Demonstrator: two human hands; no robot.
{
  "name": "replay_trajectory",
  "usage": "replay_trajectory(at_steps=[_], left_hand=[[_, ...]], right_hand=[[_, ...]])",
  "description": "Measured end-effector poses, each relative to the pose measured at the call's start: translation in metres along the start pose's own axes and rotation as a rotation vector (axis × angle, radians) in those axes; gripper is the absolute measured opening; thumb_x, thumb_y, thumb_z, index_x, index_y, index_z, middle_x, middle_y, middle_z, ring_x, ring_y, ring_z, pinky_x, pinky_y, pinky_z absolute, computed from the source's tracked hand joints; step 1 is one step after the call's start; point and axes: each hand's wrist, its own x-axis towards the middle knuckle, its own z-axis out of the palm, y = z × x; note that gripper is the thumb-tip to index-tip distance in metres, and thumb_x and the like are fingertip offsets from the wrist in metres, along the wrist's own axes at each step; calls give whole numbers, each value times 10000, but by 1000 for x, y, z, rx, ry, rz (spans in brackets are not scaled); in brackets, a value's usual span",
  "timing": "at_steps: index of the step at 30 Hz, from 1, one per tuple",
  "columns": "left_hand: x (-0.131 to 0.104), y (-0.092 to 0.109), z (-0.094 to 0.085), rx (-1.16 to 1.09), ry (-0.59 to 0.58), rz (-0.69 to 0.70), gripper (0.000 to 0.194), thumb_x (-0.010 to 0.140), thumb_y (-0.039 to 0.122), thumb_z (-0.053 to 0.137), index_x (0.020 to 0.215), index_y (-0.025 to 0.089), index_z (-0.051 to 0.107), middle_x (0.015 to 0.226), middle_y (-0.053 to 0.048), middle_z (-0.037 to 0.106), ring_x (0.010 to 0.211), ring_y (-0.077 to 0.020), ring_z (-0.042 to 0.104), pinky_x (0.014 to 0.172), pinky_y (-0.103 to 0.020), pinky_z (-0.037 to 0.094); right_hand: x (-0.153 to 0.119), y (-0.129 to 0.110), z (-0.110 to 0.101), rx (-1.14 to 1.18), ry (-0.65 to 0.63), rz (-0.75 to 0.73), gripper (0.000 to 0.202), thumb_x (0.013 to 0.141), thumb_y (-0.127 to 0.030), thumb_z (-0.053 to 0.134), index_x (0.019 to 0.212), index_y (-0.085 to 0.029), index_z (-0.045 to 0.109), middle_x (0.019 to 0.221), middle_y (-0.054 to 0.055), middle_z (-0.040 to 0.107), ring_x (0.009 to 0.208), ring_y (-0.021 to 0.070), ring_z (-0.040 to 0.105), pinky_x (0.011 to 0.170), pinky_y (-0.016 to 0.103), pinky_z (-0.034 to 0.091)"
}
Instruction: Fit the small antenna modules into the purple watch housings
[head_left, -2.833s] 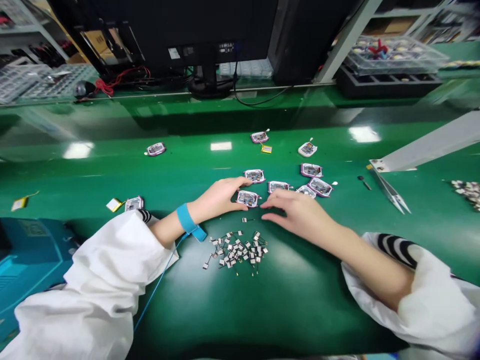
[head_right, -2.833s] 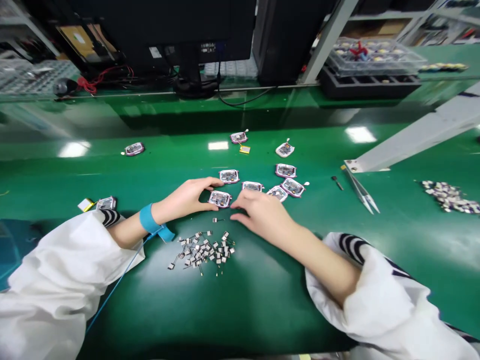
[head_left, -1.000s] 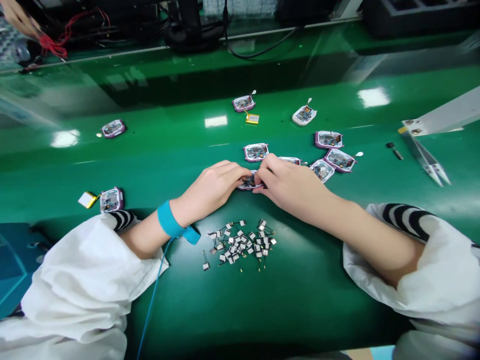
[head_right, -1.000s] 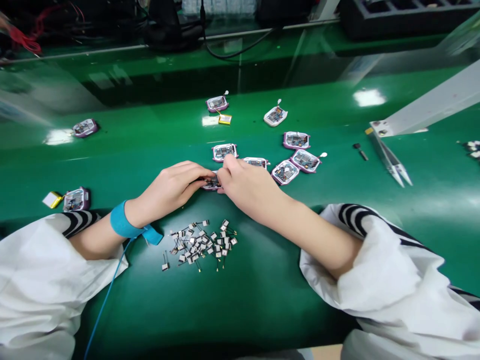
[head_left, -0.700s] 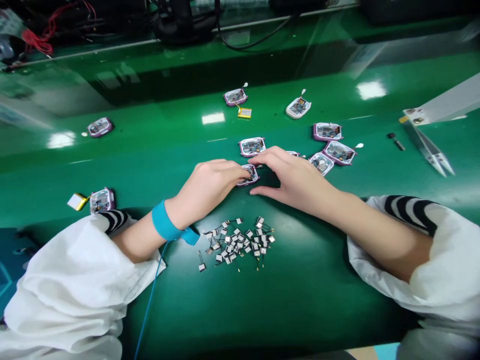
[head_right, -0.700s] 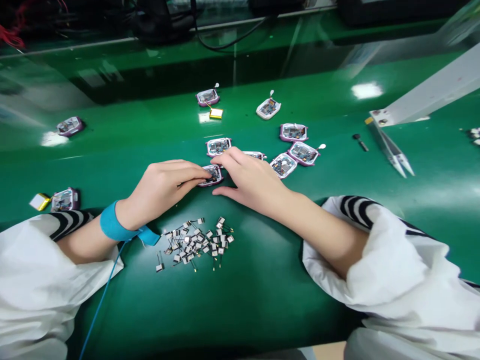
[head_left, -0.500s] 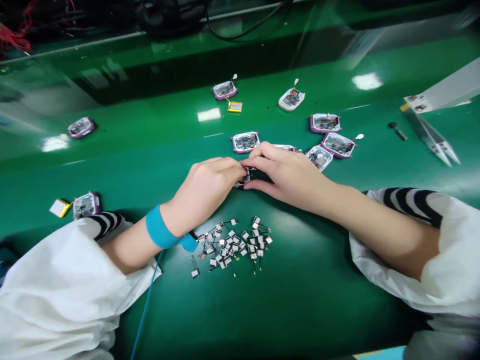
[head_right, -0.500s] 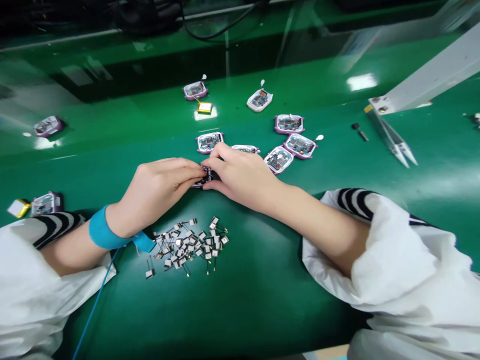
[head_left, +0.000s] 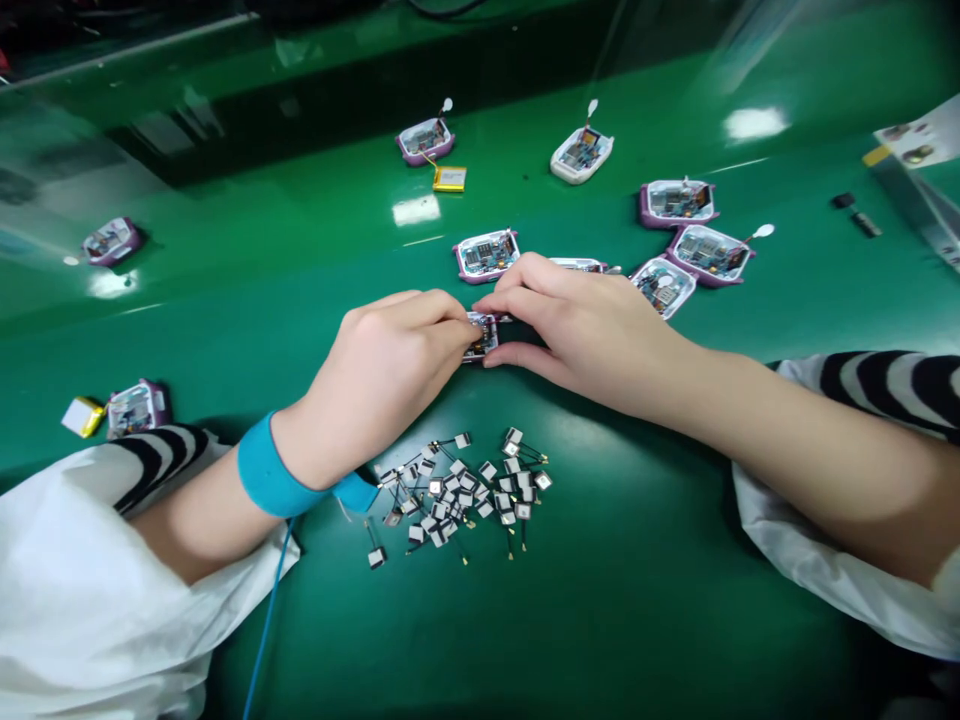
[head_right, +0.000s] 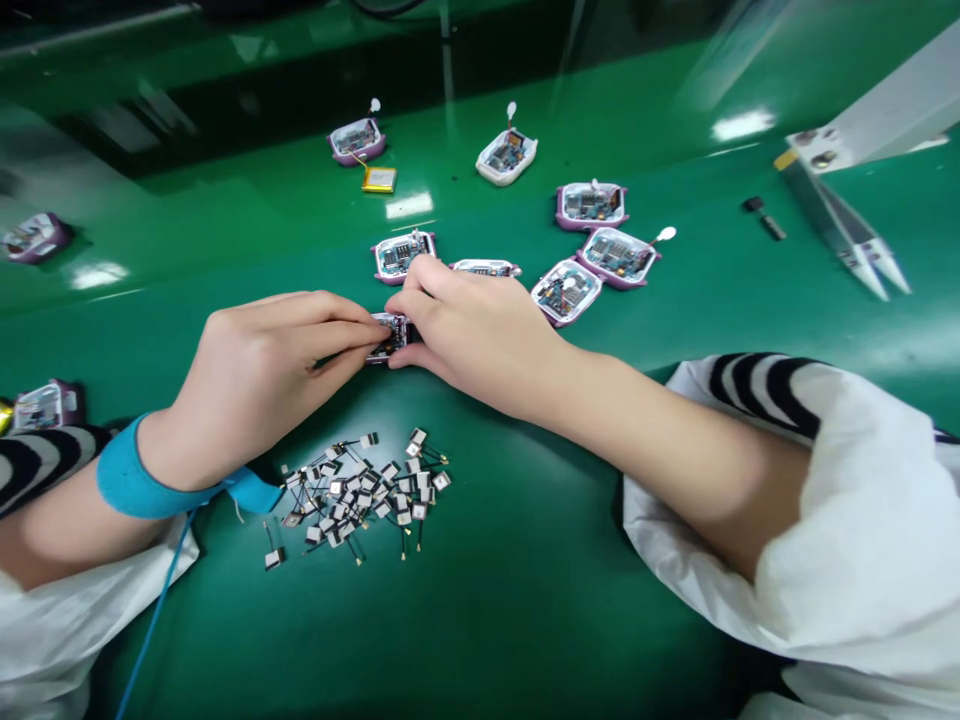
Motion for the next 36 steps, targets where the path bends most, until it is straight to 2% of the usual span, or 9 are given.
replay_trajectory(at_steps=[11,15,22,27,33,36], left_hand=[[-3,-1,-2,-66,48,-2,102,812,191,526,827,177,626,862,17,651,758,-116,607,660,-215,472],[-4,-1,-2,-33,19,4,128,830,209,495,833,184,620,846,7,642,764,-135,599,645,-240,477],[-2,2,-4,-7,-49,1,179,850,221,452,857,203,630,845,-9,636,764,-152,588,636,-267,486],[-2,3,-5,-8,-36,-5,187,850,236,454,858,204,638,827,-12,633,733,-142,582,616,-264,488],[-1,5,-7,-7,-85,-30,186,861,247,444,893,212,624,859,-10,629,759,-148,574,644,-279,487],[-2,4,-7,-10,-62,-10,162,847,235,472,900,203,622,851,-10,626,744,-150,571,626,-283,480]], right_hand=[[-1,3,2,-5,42,-34,349,820,-403,486,1059,-156,549,1016,52,543,870,183,567,617,264,405],[0,2,1,2,-1,-4,351,808,-395,506,1060,-156,554,1026,55,538,886,198,567,628,274,415],[-1,4,3,29,36,-29,349,830,-415,456,1044,-161,560,1028,58,533,887,201,569,641,282,428],[-1,2,1,27,17,-16,334,810,-397,496,1037,-163,566,1034,57,535,894,210,570,624,277,421],[0,1,0,6,8,-2,335,807,-404,500,1028,-161,565,1009,58,538,876,201,572,607,262,413],[0,1,0,-21,9,-1,343,795,-417,516,1027,-169,566,1009,49,541,867,191,572,591,248,404]])
